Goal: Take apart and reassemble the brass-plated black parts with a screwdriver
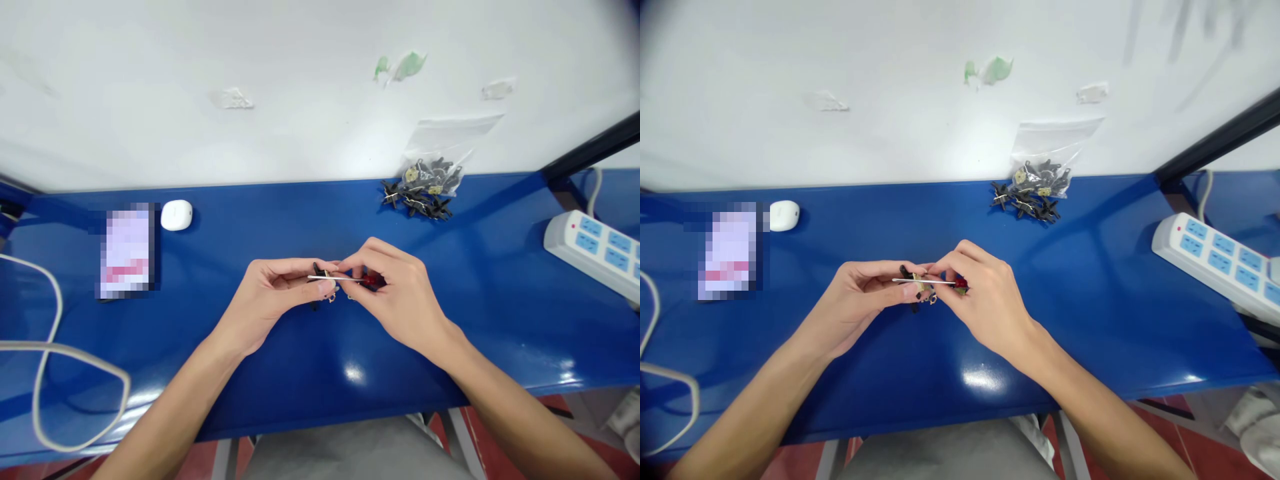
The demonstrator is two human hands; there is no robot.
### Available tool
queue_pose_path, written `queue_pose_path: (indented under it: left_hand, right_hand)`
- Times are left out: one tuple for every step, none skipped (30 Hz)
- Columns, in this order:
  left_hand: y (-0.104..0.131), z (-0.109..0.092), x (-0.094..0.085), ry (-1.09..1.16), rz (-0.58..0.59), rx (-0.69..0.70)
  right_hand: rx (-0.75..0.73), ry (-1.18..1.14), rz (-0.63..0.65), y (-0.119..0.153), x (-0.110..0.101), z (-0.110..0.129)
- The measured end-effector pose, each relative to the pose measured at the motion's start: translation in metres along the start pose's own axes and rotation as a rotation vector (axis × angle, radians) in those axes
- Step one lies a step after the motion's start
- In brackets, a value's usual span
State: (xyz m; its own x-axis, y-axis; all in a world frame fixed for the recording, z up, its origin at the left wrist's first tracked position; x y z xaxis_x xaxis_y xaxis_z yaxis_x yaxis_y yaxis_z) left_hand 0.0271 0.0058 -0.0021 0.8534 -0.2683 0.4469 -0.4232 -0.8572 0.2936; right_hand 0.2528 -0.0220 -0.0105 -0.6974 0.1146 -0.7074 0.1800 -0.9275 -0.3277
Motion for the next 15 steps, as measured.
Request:
queue_pose_path:
  left_hand:
    - [0.0002,0.0,0.0002,-0.003,0.001,0.0]
    - [0.0003,0.0,0.0004,-0.005,0.002,0.0]
    - [0.0004,-0.0001,0.0005,-0.005,0.002,0.0]
    - [0.0003,-0.0003,0.0005,-0.004,0.001,0.001]
    - [0.0002,-0.0004,0.0005,-0.001,-0.001,0.001]
    - [0.0001,-0.0005,0.0004,0.003,-0.003,0.002]
    - [0.0,-0.0006,0.0003,0.007,-0.003,0.001]
    - [-0.0001,-0.0007,0.0002,0.008,-0.002,-0.003]
    - [-0.0002,-0.0008,0.0001,0.007,-0.001,-0.007]
    - [-0.0001,-0.0009,0.0,0.003,0.0,-0.012]
    - [0.0,-0.001,0.0001,-0.002,0.001,-0.016]
    - [0.0002,-0.0011,0.0001,-0.007,0.0,-0.019]
    - [0.0005,-0.0013,0.0003,-0.012,-0.002,-0.021]
    - [0.0008,-0.0014,0.0006,-0.017,-0.002,-0.022]
    - [0.001,-0.0015,0.0009,-0.021,-0.002,-0.023]
  right_hand:
    - [0.011,-0.001,-0.001,0.0,0.0001,-0.0004]
    - [0.021,-0.002,-0.003,0.0,0.0002,-0.0006]
    - [0.03,-0.002,-0.005,-0.0001,0.0003,-0.0007]
    - [0.036,-0.003,-0.007,-0.0003,0.0005,-0.0006]
    - [0.04,-0.004,-0.009,-0.0004,0.0008,-0.0003]
    - [0.044,-0.004,-0.01,-0.0005,0.001,0.0001]
    - [0.047,-0.005,-0.012,-0.0005,0.0011,0.0006]
    - [0.05,-0.007,-0.013,-0.0004,0.0012,0.0011]
    - [0.054,-0.008,-0.015,-0.0003,0.0012,0.0016]
    - [0.059,-0.009,-0.018,-0.0002,0.0011,0.002]
    - [0.064,-0.009,-0.022,0.0,0.0009,0.0024]
    - [0.069,-0.011,-0.025,0.0001,0.0007,0.0026]
    - [0.072,-0.013,-0.028,0.0002,0.0004,0.0027]
    - [0.073,-0.015,-0.03,0.0003,0.0002,0.0027]
    - [0.071,-0.019,-0.031,0.0004,0.0,0.0025]
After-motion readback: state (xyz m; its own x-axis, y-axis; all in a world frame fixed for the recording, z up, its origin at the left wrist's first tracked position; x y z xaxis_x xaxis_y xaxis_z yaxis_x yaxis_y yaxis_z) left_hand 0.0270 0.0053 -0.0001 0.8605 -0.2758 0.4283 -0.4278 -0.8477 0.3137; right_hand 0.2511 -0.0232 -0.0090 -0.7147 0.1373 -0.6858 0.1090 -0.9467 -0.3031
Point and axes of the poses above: each hand's wrist, its own y-axis away from the middle knuckle, its own x-axis out of the palm, z = x × y, the point moved 1 cm from there along -y, towards the middle knuckle, and after that the axes turned 14 degrees about y, right-handed, at the moved point
